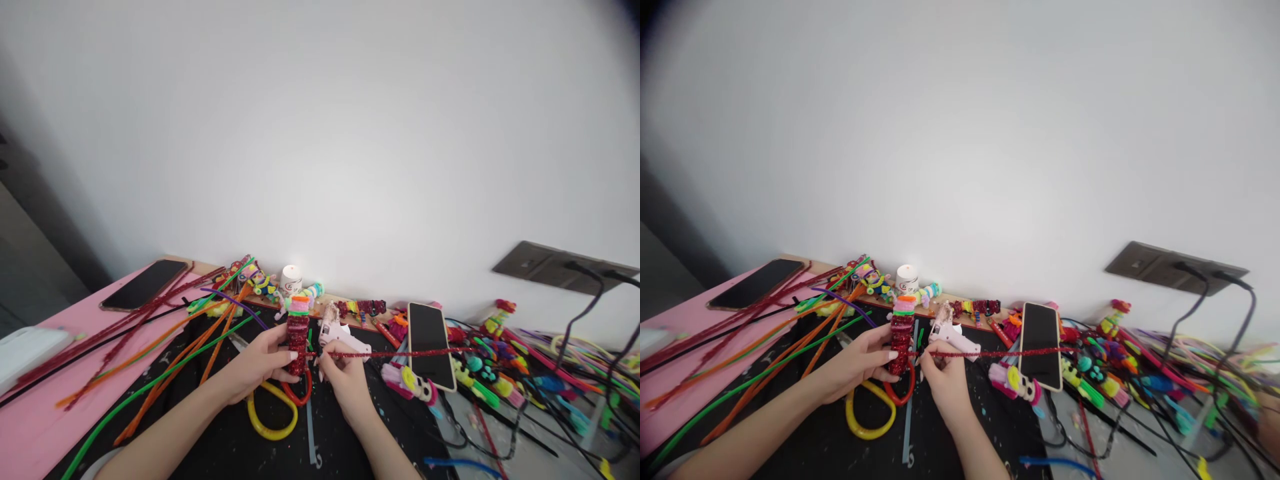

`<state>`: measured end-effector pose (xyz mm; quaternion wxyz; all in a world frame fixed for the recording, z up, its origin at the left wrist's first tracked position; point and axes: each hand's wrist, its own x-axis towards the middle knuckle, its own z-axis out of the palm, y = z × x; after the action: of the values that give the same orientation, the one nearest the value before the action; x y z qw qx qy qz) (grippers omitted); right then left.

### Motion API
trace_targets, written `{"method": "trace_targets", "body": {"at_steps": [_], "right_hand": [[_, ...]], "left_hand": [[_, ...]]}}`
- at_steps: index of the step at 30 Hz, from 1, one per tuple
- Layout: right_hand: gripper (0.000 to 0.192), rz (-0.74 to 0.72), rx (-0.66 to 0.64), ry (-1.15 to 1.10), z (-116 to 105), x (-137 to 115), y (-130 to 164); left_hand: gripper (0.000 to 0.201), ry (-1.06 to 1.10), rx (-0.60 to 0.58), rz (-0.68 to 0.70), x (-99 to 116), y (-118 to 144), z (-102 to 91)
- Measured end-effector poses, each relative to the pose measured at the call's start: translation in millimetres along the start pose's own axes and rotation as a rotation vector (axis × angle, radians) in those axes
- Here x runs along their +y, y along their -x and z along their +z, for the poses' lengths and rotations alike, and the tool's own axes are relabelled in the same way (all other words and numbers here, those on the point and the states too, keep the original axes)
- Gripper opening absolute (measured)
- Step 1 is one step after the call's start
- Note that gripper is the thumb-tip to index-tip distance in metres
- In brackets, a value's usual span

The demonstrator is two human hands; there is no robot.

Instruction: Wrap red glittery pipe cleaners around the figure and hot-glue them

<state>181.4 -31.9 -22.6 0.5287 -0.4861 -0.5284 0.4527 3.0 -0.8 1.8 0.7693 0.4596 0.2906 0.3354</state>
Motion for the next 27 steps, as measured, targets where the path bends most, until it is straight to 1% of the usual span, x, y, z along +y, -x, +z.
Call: {"method": "trace_targets", "body": {"at_steps": [7, 16, 21, 24, 27], "right_hand": [[0.02, -0.001, -0.001, -0.018, 0.1, 0.9, -0.1], [0.023, 0.034, 0.029, -0.064, 0.6, -0.7, -0.7], [0.023, 0.064, 0.078, -0.198, -2.0, 1.2, -1.4], [0.026, 0.07, 0.08, -0.317, -3.2, 3.9, -2.3], [0.028, 0.074, 0.076, -0.363, -3.3, 5.1, -3.3]], "left_hand": [[0.048, 0.005, -0.004, 0.026, 1.5, 0.7, 1.7], [0.052, 0.079, -0.006, 0.033, 1.5, 0.7, 1.3], [0.052, 0.075, -0.001, 0.018, 4.7, 1.2, 2.4], [0.05, 0.079, -0.002, 0.016, 5.2, 2.1, 2.0], [0.052, 0.095, -0.001, 0.003, 4.1, 2.5, 0.9]]}}
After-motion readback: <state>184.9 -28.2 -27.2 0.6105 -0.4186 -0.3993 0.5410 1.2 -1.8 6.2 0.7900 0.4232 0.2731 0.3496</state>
